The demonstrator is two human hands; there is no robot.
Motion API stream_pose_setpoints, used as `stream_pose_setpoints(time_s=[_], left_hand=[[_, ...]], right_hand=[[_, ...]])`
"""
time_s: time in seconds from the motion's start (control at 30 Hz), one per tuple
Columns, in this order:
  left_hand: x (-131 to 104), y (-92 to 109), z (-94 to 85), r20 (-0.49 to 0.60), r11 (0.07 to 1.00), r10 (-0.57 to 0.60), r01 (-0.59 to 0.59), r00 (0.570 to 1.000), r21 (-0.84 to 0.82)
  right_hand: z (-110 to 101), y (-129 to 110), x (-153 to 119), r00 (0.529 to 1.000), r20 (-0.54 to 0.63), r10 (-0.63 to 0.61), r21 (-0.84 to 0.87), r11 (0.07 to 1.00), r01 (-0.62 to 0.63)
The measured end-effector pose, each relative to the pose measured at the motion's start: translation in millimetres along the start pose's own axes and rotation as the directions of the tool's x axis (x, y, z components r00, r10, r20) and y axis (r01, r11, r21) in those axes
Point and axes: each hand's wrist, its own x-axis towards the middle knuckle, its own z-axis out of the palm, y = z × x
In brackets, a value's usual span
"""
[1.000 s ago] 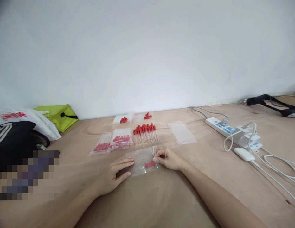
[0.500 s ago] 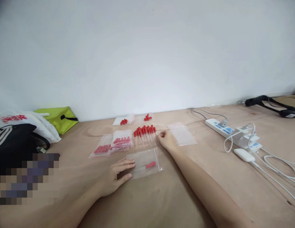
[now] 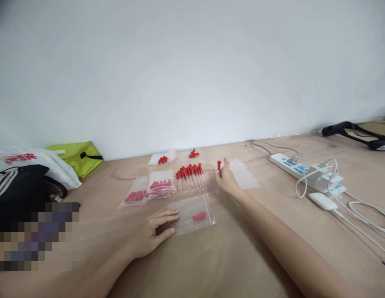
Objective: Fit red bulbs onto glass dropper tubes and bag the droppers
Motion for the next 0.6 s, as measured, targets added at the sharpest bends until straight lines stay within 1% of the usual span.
stream_pose_setpoints(time_s=[0.03, 0.07, 0.1, 0.13, 0.2, 0.3, 0.4, 0.5, 0.6], left_hand=[[0, 1, -0.4, -0.003, 1.0, -0.009, 0.009, 1.0, 0.0], [0, 2, -0.9, -0.007, 1.0, -0.022, 0.022, 1.0, 0.0], [0, 3, -1.5, -0.012, 0.999, -0.039, 0.039, 0.999, 0.0], [0, 4, -2.1, -0.016, 0.998, -0.057, 0.057, 0.998, 0.0], [-1, 5, -3.0, -0.014, 0.995, -0.095, 0.095, 0.995, 0.001], [-1, 5, -3.2, 0.001, 0.993, -0.114, 0.114, 0.993, 0.004], [-1, 5, -2.5, -0.001, 0.995, -0.094, 0.094, 0.996, 0.012], [-1, 5, -1.4, -0.005, 0.998, -0.067, 0.067, 0.998, 0.011], [0, 6, -0.4, -0.016, 0.998, -0.052, 0.052, 0.999, 0.021]], right_hand=[[-4, 6, -12, 0.999, -0.039, -0.011, 0.154, 0.988, 0.017], [-7, 10, -24, 0.998, -0.06, 0.011, 0.286, 0.958, 0.006], [-7, 14, -35, 0.998, -0.057, 0.034, 0.391, 0.92, -0.009], [-7, 16, -46, 0.996, -0.064, 0.058, 0.468, 0.883, -0.021], [-3, 16, -62, 0.991, -0.086, 0.107, 0.557, 0.83, -0.042], [4, 10, -71, 0.981, -0.109, 0.164, 0.611, 0.789, -0.064], [9, 5, -72, 0.981, -0.082, 0.179, 0.636, 0.767, -0.087], [8, 4, -72, 0.982, -0.076, 0.173, 0.632, 0.77, -0.087], [3, 4, -72, 0.977, -0.126, 0.174, 0.605, 0.794, -0.063]])
